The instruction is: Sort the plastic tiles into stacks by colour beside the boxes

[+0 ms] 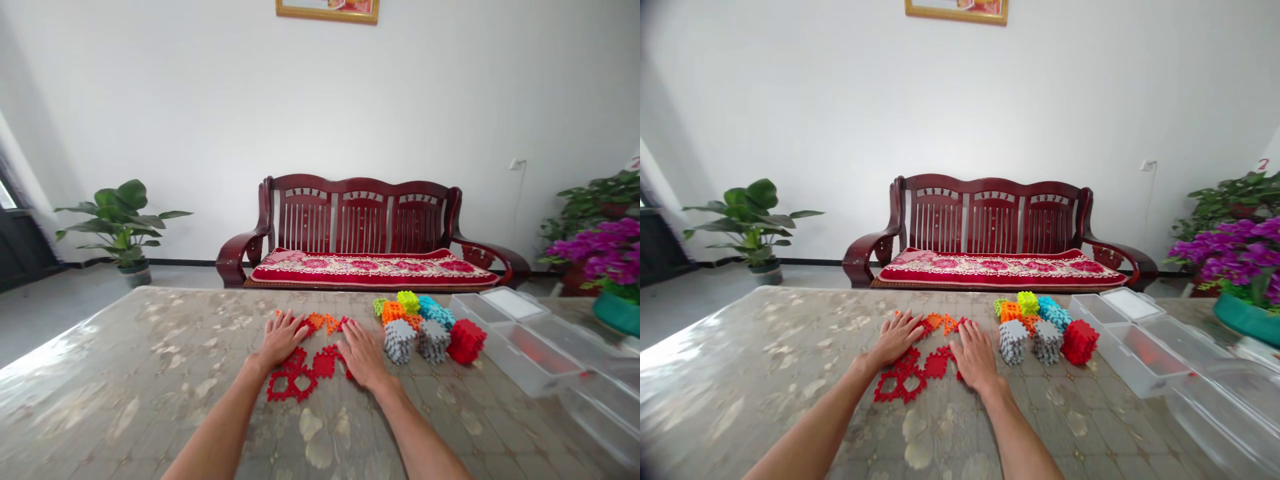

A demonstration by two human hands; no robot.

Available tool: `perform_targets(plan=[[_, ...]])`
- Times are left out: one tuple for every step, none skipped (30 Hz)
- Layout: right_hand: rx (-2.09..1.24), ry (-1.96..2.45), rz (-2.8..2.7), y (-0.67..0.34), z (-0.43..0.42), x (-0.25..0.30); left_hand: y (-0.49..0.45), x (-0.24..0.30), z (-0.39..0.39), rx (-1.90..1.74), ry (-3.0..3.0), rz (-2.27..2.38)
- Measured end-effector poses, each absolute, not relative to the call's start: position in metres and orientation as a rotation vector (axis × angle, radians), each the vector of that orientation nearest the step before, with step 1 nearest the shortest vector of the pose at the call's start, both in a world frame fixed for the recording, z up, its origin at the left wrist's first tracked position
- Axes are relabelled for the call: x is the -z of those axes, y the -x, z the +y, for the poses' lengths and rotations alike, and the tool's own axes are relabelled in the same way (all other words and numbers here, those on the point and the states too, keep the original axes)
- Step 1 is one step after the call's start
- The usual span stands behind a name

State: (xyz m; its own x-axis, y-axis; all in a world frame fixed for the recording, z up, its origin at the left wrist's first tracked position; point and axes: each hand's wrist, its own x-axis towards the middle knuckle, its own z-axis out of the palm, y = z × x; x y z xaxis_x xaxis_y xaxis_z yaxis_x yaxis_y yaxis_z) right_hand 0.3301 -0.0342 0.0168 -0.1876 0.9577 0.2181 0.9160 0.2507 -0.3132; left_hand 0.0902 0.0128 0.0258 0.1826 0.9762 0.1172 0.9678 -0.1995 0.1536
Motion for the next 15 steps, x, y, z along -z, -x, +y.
perform_targets(plan=[[-0.156,1.708,-2.174,-0.329,-0.035,-0.017,-0.092,-0.026,0.012,-0.273,-2.388,1.947],[-0.146,1.702,-2.175,-0.329,-0.036,-0.017,-0.094,-0.026,0.010,-0.255,-2.384,1.940],[-0.128,1.698,-2.168,-0.328,-0.037,-0.017,-0.096,-0.026,0.008,-0.250,-2.387,1.938],[-0.106,1.694,-2.155,-0.328,-0.037,-0.017,-0.099,-0.026,0.006,-0.252,-2.397,1.936],[-0.085,1.689,-2.141,-0.328,-0.038,-0.018,-0.102,-0.026,0.004,-0.254,-2.408,1.932],[-0.066,1.683,-2.129,-0.327,-0.038,-0.019,-0.104,-0.026,0.002,-0.255,-2.417,1.928],[-0.053,1.679,-2.119,-0.328,-0.038,-0.020,-0.108,-0.025,-0.001,-0.256,-2.423,1.924],[-0.042,1.678,-2.108,-0.328,-0.039,-0.021,-0.111,-0.025,-0.003,-0.260,-2.426,1.921],[-0.032,1.680,-2.092,-0.328,-0.039,-0.022,-0.114,-0.024,-0.005,-0.267,-2.427,1.919],[-0.019,1.680,-2.072,-0.329,-0.039,-0.023,-0.118,-0.024,-0.007,-0.275,-2.427,1.915],[-0.001,1.676,-2.050,-0.329,-0.039,-0.023,-0.121,-0.025,-0.009,-0.281,-2.426,1.903],[0.026,1.668,-2.031,-0.330,-0.039,-0.023,-0.123,-0.025,-0.011,-0.288,-2.423,1.882],[0.058,1.662,-2.015,-0.330,-0.038,-0.021,-0.125,-0.026,-0.012,-0.295,-2.413,1.851],[0.088,1.667,-2.004,-0.330,-0.037,-0.019,-0.125,-0.028,-0.012,-0.304,-2.393,1.811],[0.110,1.687,-2.003,-0.330,-0.036,-0.017,-0.124,-0.030,-0.012,-0.322,-2.365,1.765]])
